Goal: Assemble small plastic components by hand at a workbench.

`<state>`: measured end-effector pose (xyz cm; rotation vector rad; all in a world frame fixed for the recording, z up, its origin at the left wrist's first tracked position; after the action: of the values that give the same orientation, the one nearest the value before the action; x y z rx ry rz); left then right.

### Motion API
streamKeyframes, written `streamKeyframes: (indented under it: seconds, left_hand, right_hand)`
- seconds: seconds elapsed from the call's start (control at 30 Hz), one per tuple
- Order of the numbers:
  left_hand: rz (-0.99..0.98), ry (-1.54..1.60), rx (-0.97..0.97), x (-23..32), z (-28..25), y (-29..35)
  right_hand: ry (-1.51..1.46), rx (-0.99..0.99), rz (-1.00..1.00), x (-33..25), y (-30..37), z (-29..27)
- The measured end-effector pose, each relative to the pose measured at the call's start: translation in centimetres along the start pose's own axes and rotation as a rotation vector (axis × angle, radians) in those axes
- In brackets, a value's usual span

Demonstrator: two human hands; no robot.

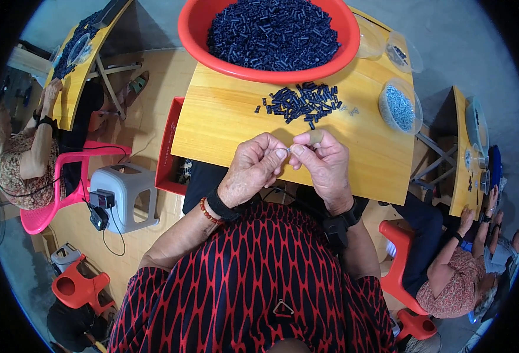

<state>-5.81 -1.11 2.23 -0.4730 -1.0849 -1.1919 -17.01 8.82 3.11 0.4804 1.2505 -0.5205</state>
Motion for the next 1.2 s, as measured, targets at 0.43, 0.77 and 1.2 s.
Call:
streamKeyframes:
  seconds: [0.43,0.77,1.2]
  left_hand:
    - [-0.061,0.204,0.021,-0.1,0.2,0.2]
    - [0.034,0.102,0.055,0.3,0.4,0.3]
    - [0.073,0.04,0.071,0.8,0.9,0.7]
  right_hand:
    - [0.082,-0.015,-0.008,-1.0,0.5,0.5]
    - [0.219,-0.01,0.01,-1.4,0.7,0.5]
    - [0.313,-0.088,-0.09,-2.2,0.9,0.7]
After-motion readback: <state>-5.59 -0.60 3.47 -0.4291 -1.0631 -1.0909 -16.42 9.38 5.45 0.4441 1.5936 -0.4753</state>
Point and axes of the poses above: each hand's wrist, its own y-axis away from the middle knuckle, its own z-axis out of the palm, x = y × z, the point moved 5 cm from there along -y, towards the middle knuckle
